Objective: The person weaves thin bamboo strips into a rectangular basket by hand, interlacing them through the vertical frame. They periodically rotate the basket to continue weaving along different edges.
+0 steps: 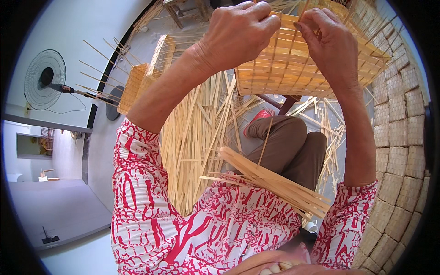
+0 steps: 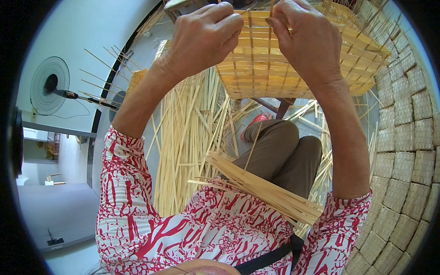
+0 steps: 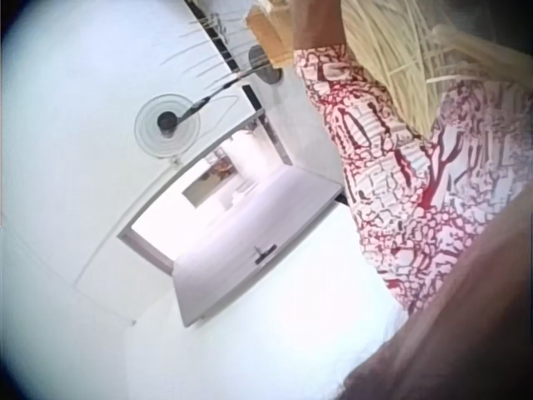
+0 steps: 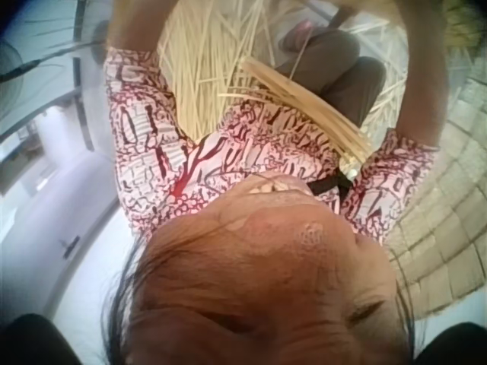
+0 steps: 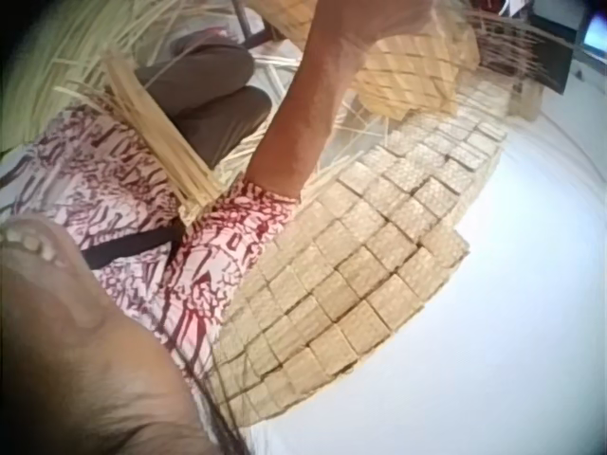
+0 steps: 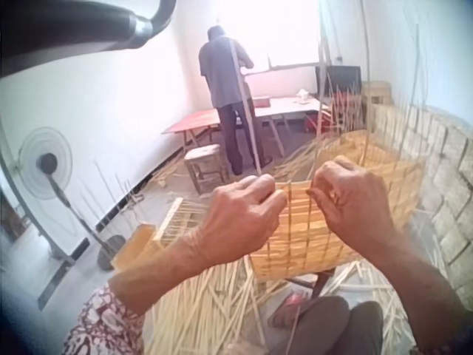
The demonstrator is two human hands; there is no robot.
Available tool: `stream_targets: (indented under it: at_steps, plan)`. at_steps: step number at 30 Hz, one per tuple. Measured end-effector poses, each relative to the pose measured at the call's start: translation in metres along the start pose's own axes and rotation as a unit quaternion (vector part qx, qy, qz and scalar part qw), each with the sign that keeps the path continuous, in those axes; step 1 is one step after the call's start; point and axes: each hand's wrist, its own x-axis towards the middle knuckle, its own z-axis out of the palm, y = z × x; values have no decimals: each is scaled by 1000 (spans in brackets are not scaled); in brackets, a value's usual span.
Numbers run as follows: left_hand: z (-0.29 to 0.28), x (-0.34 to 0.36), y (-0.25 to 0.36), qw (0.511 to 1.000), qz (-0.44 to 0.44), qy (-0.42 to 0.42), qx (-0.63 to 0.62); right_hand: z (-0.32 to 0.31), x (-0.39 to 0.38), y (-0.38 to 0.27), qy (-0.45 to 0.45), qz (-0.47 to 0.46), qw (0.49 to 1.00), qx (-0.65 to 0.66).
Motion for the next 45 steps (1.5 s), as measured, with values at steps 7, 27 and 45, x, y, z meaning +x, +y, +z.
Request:
stream_targets:
  at_steps: [7, 27, 45]
  plan:
    - [9, -8, 2, 999, -35, 3, -41, 2, -6, -1, 15, 26, 999, -14]
    - [1, -22, -37, 834, -274, -16, -478, -5, -11, 3, 5, 31, 999, 15]
    - [3, -23, -28, 786, -316, -38, -531, -7, -7, -1, -19, 41, 999, 23]
